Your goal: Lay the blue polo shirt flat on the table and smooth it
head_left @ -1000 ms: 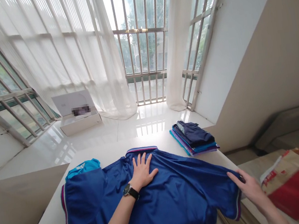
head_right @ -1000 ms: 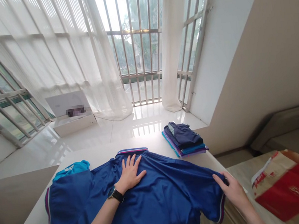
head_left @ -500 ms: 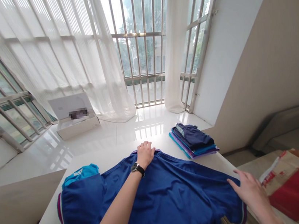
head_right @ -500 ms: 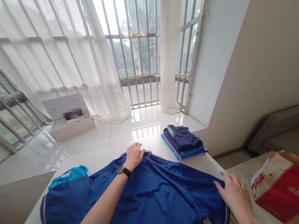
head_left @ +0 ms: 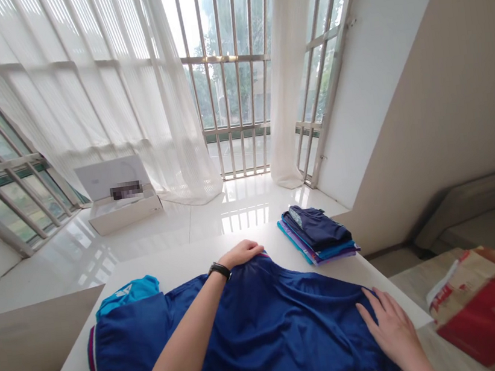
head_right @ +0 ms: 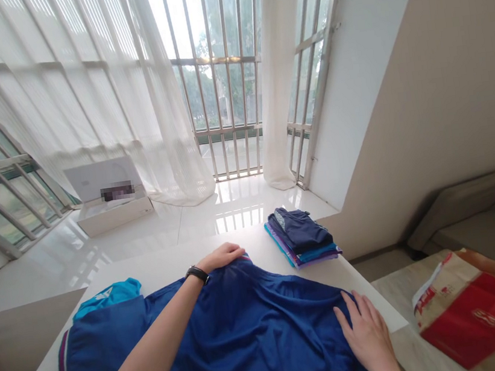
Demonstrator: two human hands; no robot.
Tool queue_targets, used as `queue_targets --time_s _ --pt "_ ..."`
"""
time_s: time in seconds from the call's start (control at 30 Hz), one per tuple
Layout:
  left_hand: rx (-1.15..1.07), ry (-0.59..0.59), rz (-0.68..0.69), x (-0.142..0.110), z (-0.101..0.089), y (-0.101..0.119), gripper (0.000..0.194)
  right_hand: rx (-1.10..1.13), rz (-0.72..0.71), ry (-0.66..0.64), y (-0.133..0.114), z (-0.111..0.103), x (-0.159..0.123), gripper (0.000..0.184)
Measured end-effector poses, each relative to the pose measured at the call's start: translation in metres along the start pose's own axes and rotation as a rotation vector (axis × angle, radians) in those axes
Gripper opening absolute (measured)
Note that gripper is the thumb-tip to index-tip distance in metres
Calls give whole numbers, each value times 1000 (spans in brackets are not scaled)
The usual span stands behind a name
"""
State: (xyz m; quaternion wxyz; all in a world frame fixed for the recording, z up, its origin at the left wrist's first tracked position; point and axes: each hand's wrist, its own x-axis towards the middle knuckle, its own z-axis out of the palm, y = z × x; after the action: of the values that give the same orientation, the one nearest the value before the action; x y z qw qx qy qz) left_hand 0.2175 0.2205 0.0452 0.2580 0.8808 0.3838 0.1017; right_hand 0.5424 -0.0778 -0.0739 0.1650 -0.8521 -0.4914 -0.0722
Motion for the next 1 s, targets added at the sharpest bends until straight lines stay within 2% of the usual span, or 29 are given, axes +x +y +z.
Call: queue_targets --time_s 0.1,0.17,0.27,0.37,0.43,0.5,0.57,0.63,0.7,0.77,0.8,0.87,0.93,1.0 --pt "-15 187 -46 2 -7 -7 58 -53 -27 -35 1 0 -2 75" --pt "5 266 -97 5 -5 -9 52 -68 -31 -69 0 -2 1 77" --pt "52 316 -162 8 7 -3 41 -60 -14 -119 1 -2 8 81" --pt "103 349 -155 2 21 11 28 -28 -32 -101 10 6 13 80" --pt "139 395 -124 -12 25 18 24 7 -76 -34 19 13 14 74" --pt "172 462 -125 -36 25 19 31 29 -96 74 23 15 16 68" --pt "203 527 -186 -68 24 14 35 54 -115 190 15 10 21 68" --pt "243 550 -320 -102 27 5 37 136 -182 246 -14 -2 28 67" --pt "280 518 -454 -130 35 -5 40 291 -257 182 -65 -13 33 58" --pt "301 476 -515 -148 46 -11 47 425 -362 -33 -126 -20 35 48" --pt "307 464 -528 -153 52 -14 52 445 -438 -143 -156 -20 36 46" --pt "312 448 -548 -158 62 -16 60 398 -564 -274 -205 -13 36 48" --pt "314 425 -560 -161 66 -19 64 283 -607 -336 -233 -2 34 56" --pt "314 390 -549 -165 66 -25 64 192 -613 -352 -239 8 32 64"
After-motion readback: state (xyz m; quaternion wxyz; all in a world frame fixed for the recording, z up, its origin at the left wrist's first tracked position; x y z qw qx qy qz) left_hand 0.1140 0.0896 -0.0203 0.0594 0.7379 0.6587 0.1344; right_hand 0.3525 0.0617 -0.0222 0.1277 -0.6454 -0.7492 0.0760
